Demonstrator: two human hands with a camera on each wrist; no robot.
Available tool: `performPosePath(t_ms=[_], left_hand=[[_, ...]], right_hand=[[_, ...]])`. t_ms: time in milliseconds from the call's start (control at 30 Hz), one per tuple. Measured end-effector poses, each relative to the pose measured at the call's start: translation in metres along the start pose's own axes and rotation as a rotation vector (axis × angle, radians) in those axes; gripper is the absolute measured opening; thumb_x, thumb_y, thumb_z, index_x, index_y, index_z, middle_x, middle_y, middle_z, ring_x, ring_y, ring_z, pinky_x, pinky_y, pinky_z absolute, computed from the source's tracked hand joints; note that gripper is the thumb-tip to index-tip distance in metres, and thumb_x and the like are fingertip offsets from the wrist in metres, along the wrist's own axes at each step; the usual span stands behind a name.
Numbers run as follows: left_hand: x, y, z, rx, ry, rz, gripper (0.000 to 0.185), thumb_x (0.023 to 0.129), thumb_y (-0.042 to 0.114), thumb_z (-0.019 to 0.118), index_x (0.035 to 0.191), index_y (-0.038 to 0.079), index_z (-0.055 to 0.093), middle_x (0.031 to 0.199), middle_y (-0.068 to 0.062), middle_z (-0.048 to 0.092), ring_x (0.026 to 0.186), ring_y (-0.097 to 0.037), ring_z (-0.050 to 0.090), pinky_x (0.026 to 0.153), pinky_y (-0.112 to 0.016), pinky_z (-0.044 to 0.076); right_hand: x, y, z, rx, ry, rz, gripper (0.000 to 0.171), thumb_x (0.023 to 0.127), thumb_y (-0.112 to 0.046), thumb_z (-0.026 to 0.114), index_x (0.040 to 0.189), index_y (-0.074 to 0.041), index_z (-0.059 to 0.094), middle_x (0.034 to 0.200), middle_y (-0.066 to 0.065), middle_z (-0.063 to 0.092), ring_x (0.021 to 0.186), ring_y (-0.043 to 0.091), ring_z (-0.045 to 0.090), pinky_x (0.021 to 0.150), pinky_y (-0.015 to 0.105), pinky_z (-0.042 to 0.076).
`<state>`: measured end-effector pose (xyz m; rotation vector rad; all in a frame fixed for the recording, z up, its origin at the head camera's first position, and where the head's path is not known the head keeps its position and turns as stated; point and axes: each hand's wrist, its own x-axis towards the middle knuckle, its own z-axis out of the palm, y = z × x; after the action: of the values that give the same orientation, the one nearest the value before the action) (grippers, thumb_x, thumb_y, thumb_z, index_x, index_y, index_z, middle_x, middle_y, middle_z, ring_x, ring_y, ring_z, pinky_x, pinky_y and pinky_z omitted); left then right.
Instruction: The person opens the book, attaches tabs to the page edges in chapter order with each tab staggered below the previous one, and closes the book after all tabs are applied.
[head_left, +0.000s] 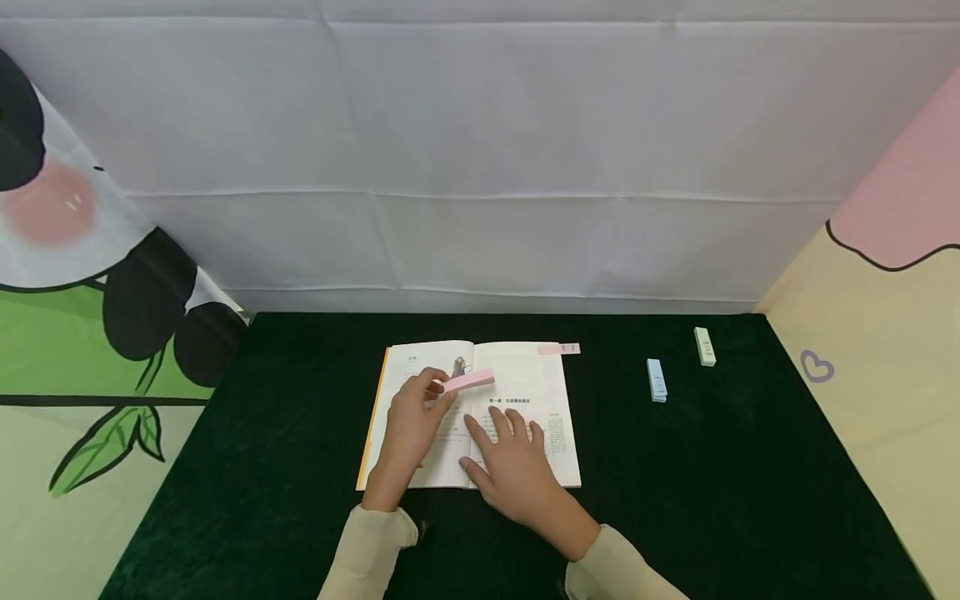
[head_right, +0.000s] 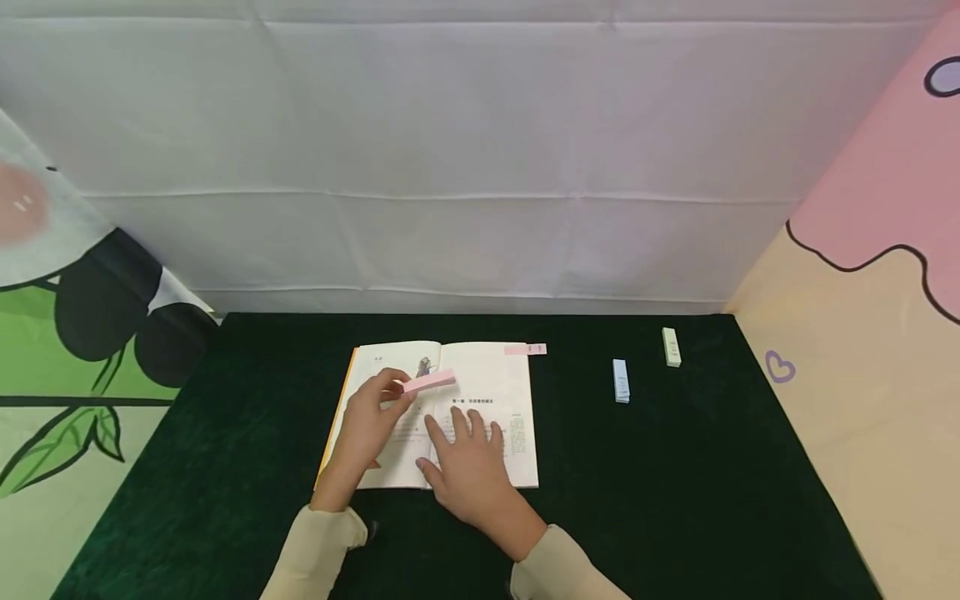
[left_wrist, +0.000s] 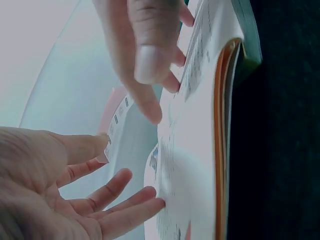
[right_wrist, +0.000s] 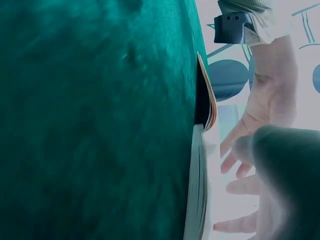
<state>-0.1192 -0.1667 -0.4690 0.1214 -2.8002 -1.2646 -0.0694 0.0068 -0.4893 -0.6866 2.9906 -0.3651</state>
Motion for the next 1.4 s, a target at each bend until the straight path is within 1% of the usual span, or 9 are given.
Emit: performPosePath(t_ms=[200,367,567,700,800,967,1100,1200,1400], left_hand=[[0.003,-0.007,-0.010,-0.032,0.015,0.007,0.026,0.100,0.021,0.072,0.124,0.013,0.067,0.117,-0.015,0.071,0.111,-0.034,0.070,0.099,-0.054,0.057],[0.004,-0.021,-0.022,-0.048,0.029,-0.011,0.027,0.101,0.019,0.070,0.127,0.012,0.066,0.123,-0.017,0.070,0.113,-0.037,0.069,0.101,-0.057,0.055],[0.009,-0.038,-0.043,-0.026,0.075,-0.088,0.028,0.104,0.023,0.065,0.131,0.013,0.062,0.128,-0.017,0.066,0.114,-0.036,0.066,0.102,-0.054,0.054],[0.008,-0.048,-0.061,-0.001,0.121,-0.123,0.029,0.106,0.023,0.062,0.133,0.013,0.060,0.127,-0.018,0.065,0.114,-0.036,0.062,0.098,-0.052,0.052],[0.008,-0.057,-0.072,0.029,0.161,-0.147,0.029,0.106,0.024,0.062,0.132,0.013,0.060,0.128,-0.019,0.065,0.118,-0.038,0.060,0.099,-0.056,0.050],[0.007,-0.075,-0.091,0.087,0.204,-0.199,0.031,0.105,0.024,0.063,0.133,0.011,0.060,0.134,-0.023,0.062,0.127,-0.043,0.052,0.106,-0.066,0.040],[0.007,-0.090,-0.105,0.119,0.214,-0.263,0.034,0.106,0.025,0.062,0.136,0.010,0.059,0.141,-0.027,0.055,0.132,-0.049,0.039,0.107,-0.071,0.033],[0.005,-0.101,-0.115,0.132,0.218,-0.319,0.037,0.106,0.028,0.060,0.139,0.011,0.057,0.148,-0.030,0.046,0.136,-0.053,0.029,0.107,-0.075,0.028],[0.002,-0.124,-0.133,0.145,0.206,-0.438,0.044,0.107,0.036,0.056,0.144,0.012,0.053,0.156,-0.039,0.026,0.139,-0.060,0.018,0.106,-0.079,0.020]], right_hand=[[0.005,-0.009,0.005,-0.040,-0.011,0.036,0.066,0.100,-0.055,0.063,0.157,-0.028,0.047,0.156,0.023,0.047,0.140,0.049,0.044,0.107,0.074,0.039],[0.006,-0.012,0.007,-0.061,-0.009,0.032,0.064,0.100,-0.055,0.062,0.157,-0.028,0.048,0.155,0.024,0.047,0.140,0.051,0.044,0.106,0.076,0.039],[0.006,-0.012,0.005,-0.045,-0.014,0.035,0.064,0.100,-0.054,0.061,0.157,-0.027,0.048,0.155,0.025,0.045,0.141,0.051,0.042,0.107,0.076,0.038],[0.005,-0.013,0.005,-0.042,-0.033,0.045,0.065,0.101,-0.055,0.060,0.158,-0.028,0.046,0.157,0.024,0.044,0.142,0.050,0.041,0.108,0.076,0.036],[0.004,-0.012,0.005,-0.043,-0.039,0.048,0.065,0.101,-0.055,0.059,0.159,-0.029,0.045,0.158,0.023,0.043,0.142,0.049,0.040,0.109,0.075,0.036],[0.004,-0.011,0.006,-0.052,-0.034,0.041,0.065,0.101,-0.056,0.058,0.159,-0.030,0.044,0.158,0.021,0.043,0.142,0.048,0.040,0.109,0.074,0.036],[0.004,-0.010,0.006,-0.061,-0.028,0.044,0.065,0.101,-0.056,0.058,0.159,-0.030,0.043,0.158,0.021,0.043,0.142,0.047,0.040,0.109,0.073,0.036],[0.004,-0.010,0.007,-0.060,-0.027,0.050,0.065,0.101,-0.057,0.059,0.159,-0.031,0.043,0.159,0.020,0.043,0.142,0.047,0.040,0.110,0.073,0.036],[0.004,-0.009,0.009,-0.066,-0.037,0.052,0.066,0.101,-0.058,0.058,0.160,-0.032,0.042,0.160,0.019,0.042,0.143,0.046,0.039,0.110,0.072,0.035]])
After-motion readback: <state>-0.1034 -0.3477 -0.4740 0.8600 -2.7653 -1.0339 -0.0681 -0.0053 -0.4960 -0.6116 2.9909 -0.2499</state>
